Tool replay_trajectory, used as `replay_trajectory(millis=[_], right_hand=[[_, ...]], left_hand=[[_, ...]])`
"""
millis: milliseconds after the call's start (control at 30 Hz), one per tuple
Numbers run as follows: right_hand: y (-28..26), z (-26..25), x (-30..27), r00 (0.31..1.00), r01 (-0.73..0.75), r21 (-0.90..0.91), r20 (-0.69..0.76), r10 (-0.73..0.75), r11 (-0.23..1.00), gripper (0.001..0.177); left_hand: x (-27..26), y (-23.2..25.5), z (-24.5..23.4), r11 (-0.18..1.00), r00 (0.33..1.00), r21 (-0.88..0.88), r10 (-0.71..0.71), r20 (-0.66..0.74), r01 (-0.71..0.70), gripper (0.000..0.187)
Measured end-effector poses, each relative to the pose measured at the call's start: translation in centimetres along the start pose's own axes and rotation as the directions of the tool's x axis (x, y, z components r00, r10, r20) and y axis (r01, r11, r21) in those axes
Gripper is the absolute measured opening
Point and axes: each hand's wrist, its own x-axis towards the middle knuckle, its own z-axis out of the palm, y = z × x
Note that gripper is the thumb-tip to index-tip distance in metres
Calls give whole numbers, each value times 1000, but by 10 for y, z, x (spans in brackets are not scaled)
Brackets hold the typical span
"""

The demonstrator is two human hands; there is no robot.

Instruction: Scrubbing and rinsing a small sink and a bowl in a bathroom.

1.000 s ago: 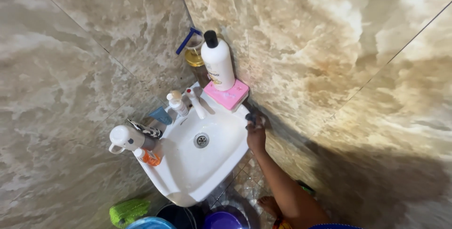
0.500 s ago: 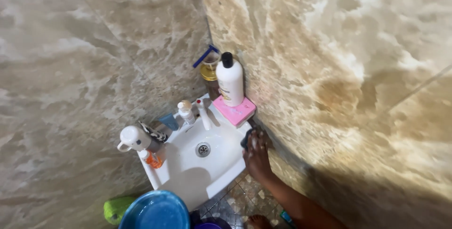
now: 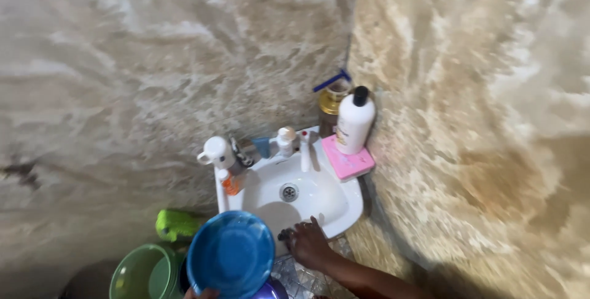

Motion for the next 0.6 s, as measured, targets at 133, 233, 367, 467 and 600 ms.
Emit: replay_trajectory(millis=[133, 233, 367, 467, 600], right_hand=[[46, 47, 54, 992, 4, 91, 122, -15, 996, 26], [96, 104, 93, 983, 6, 78, 184, -21, 997, 19], [126, 138, 123, 945, -11, 228, 320, -65, 973, 30], [147, 157, 134, 799, -585, 811, 577, 172, -4, 25], [153, 147, 136, 793, -608, 786, 594, 136, 112, 26]], left_hand=[[-36, 58, 107, 993, 985, -115, -30, -171, 11, 34], [-51, 90, 163, 987, 961, -160, -36, -274, -9, 24], [-48, 118, 207, 997, 965, -57, 29, -261, -45, 11], [-47, 141, 236, 998, 963, -18, 51, -265, -58, 10], [-43, 146, 248, 997, 961, -36, 50, -274, -62, 13]])
